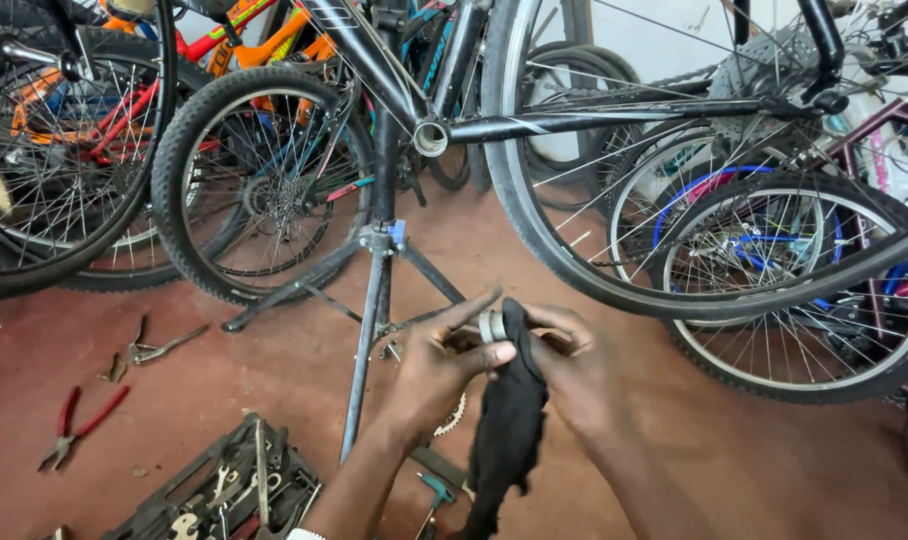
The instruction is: Cleaning a bicycle bearing component using a rag and a small metal tool to remove debris.
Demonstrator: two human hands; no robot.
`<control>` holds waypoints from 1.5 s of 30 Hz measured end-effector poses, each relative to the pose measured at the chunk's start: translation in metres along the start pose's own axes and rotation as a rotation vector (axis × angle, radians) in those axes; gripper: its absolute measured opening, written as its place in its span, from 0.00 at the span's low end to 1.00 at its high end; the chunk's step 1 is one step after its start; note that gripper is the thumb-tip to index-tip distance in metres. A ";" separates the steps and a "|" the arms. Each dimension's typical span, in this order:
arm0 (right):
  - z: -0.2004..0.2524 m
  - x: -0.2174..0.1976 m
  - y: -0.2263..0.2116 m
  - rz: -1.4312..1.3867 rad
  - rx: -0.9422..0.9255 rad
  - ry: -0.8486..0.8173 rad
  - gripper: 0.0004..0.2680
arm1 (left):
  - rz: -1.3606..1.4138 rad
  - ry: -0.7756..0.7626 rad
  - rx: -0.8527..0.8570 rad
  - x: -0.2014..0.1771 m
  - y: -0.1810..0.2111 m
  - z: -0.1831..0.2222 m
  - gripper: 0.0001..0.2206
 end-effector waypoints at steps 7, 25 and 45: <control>0.002 0.005 -0.009 0.604 -0.383 0.103 0.06 | 0.157 0.088 0.018 0.003 -0.013 -0.004 0.21; -0.010 -0.033 0.023 -0.253 0.471 -0.014 0.08 | -0.096 0.103 0.096 -0.002 0.010 0.002 0.26; -0.004 -0.006 0.014 -0.125 0.118 0.097 0.11 | -0.026 0.214 0.039 -0.006 0.013 0.000 0.22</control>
Point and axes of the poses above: each hand's wrist, its own z-axis away from the middle knuckle, its own x-axis out of the palm, y = z × x, the point moved 3 cm from there along -z, towards the middle knuckle, and after that the axes turned 12 degrees about -z, right-handed, at the moved point
